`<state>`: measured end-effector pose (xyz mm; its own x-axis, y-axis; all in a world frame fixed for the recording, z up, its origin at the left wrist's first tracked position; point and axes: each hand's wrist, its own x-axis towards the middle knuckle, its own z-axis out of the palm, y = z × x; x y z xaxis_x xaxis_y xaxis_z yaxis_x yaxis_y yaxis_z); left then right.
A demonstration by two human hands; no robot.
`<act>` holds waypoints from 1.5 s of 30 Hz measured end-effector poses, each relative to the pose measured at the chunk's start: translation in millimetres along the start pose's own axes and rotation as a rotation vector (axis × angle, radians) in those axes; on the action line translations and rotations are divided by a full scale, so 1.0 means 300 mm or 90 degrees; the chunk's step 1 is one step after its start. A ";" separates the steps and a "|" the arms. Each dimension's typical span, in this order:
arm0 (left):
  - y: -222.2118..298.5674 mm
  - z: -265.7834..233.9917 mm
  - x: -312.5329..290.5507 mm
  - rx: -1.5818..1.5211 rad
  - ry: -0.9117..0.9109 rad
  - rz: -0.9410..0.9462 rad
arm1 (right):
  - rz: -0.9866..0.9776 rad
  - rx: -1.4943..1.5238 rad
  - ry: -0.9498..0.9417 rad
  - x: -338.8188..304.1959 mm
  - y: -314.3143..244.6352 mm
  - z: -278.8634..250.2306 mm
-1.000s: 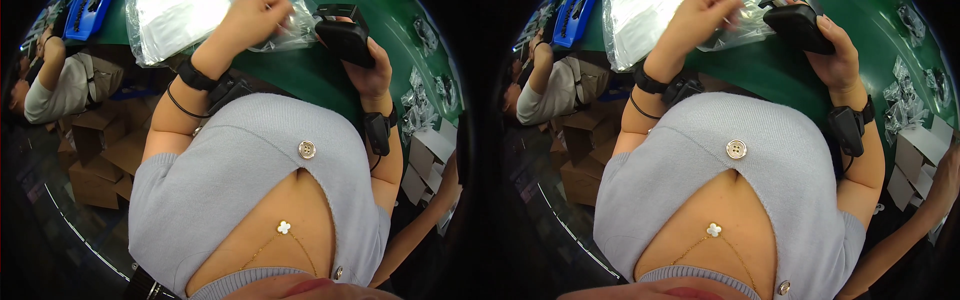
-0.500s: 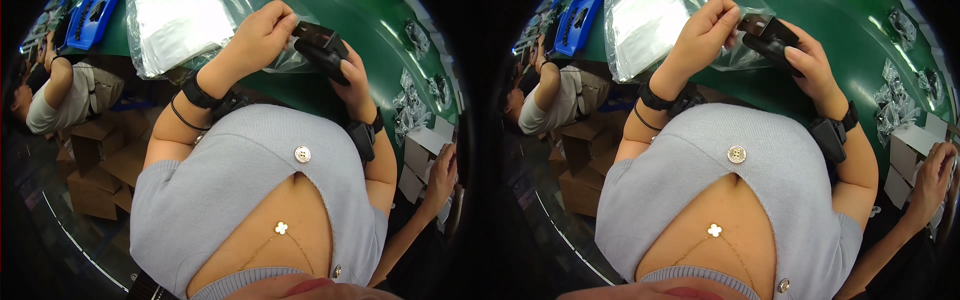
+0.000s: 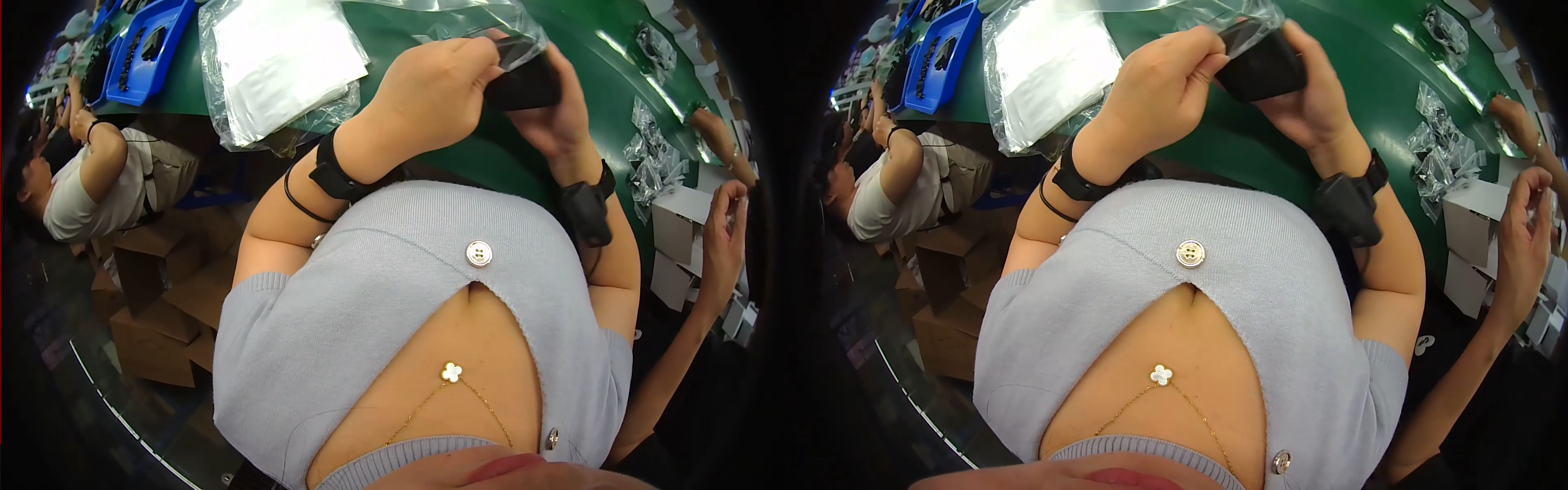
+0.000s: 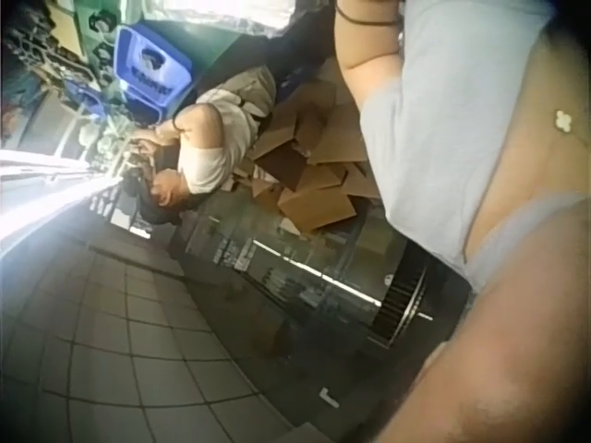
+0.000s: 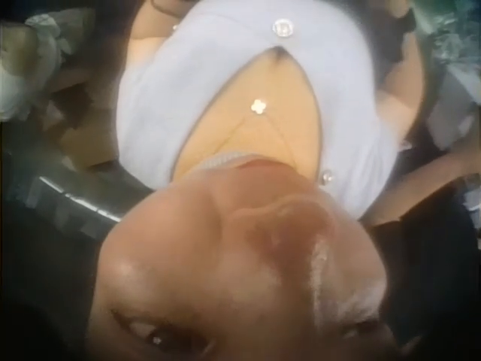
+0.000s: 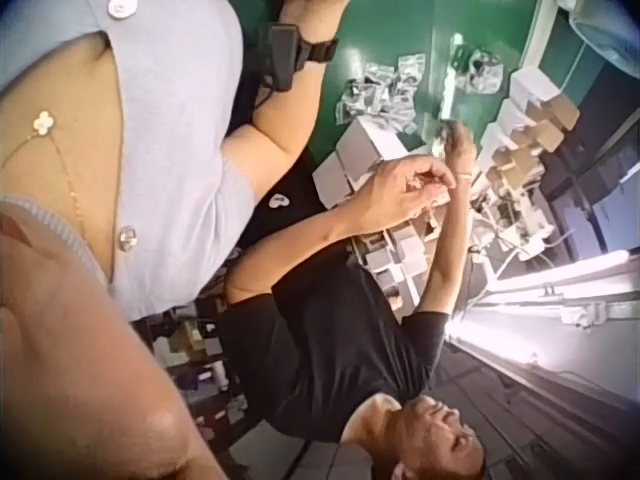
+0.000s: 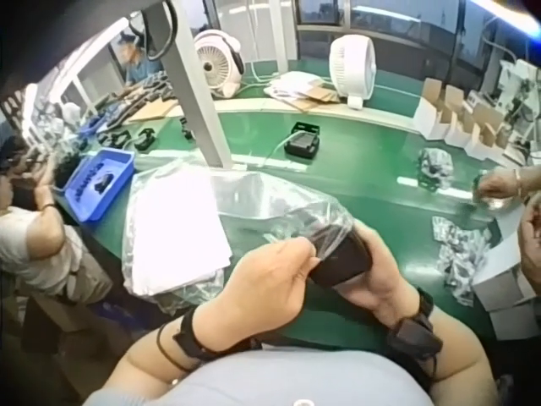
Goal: The person is placing small electronic or mechanical parts into plastic bags at a workstation.
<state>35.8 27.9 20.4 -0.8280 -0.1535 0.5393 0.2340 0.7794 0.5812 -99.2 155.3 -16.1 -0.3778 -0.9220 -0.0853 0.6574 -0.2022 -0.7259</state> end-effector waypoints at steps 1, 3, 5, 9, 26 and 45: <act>-0.003 -0.005 -0.001 0.003 0.013 -0.027 | 0.067 0.238 -0.049 -0.003 -0.017 0.006; -0.003 -0.003 -0.008 -0.007 -0.017 -0.012 | 0.039 0.240 -0.050 -0.006 -0.023 0.012; 0.006 0.004 -0.007 -0.023 -0.079 0.008 | -0.008 0.250 -0.054 -0.010 -0.032 0.020; 0.004 0.019 0.008 -0.073 -0.066 0.040 | -0.108 0.282 0.039 -0.004 0.011 0.094; 0.045 0.080 0.097 -0.081 0.061 0.081 | -0.369 -1.094 0.008 0.024 -0.005 -0.013; -0.332 0.056 0.110 0.074 0.009 -0.235 | -0.418 -1.148 0.201 0.028 0.024 -0.096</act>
<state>-23.3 -44.5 -30.0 -0.8386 -0.4439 0.3158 -0.1378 0.7337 0.6654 -116.5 155.7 -41.7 -0.4669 -0.7313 0.4972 -0.8692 0.2759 -0.4103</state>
